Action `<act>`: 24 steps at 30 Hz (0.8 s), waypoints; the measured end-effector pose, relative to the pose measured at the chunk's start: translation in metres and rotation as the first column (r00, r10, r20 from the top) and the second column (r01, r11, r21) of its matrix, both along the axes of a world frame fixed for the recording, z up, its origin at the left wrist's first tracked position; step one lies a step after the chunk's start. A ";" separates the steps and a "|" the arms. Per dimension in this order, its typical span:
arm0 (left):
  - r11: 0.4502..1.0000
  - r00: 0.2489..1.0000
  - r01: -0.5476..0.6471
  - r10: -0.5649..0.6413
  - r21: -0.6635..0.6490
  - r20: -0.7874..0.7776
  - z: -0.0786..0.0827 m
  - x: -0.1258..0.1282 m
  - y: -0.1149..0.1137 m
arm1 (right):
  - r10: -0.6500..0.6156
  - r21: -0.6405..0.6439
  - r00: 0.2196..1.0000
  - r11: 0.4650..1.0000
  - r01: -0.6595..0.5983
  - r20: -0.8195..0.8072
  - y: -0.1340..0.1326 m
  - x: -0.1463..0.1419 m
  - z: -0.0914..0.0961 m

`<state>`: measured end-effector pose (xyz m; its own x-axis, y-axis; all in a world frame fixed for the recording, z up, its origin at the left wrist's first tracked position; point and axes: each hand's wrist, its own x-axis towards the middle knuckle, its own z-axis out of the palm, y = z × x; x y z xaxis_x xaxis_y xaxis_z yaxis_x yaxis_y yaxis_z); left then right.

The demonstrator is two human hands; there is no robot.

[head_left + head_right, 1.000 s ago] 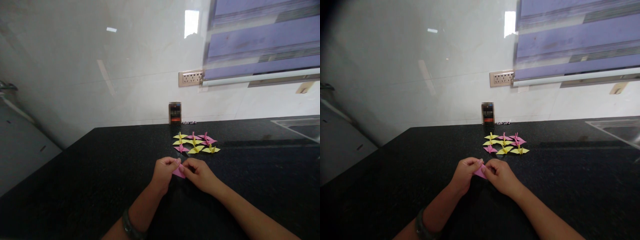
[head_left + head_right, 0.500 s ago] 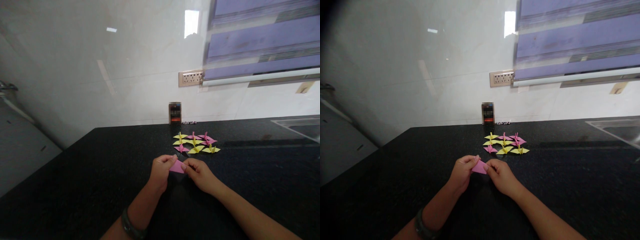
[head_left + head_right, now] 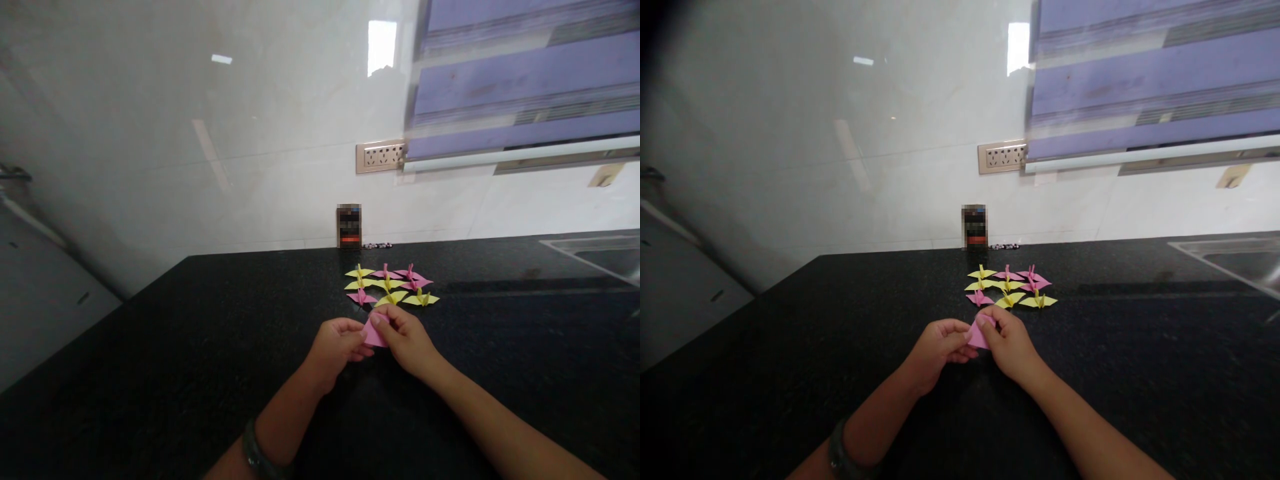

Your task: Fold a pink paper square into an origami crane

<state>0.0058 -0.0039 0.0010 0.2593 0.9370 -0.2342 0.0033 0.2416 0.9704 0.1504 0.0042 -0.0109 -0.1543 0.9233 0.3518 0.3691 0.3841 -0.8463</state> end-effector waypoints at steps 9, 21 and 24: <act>0.992 0.992 0.101 -0.095 0.073 -0.089 -0.004 -0.004 0.001 | 0.073 0.019 0.997 0.997 -0.074 0.040 -0.004 0.000 0.007; 0.994 0.993 -0.109 0.107 0.033 0.044 -0.008 -0.008 0.008 | 0.033 0.359 0.968 0.925 -0.123 0.248 -0.001 0.009 0.010; 0.996 0.997 -0.074 0.073 0.040 0.030 -0.008 -0.008 0.008 | 0.040 0.382 0.955 0.911 -0.155 0.293 0.000 0.009 0.009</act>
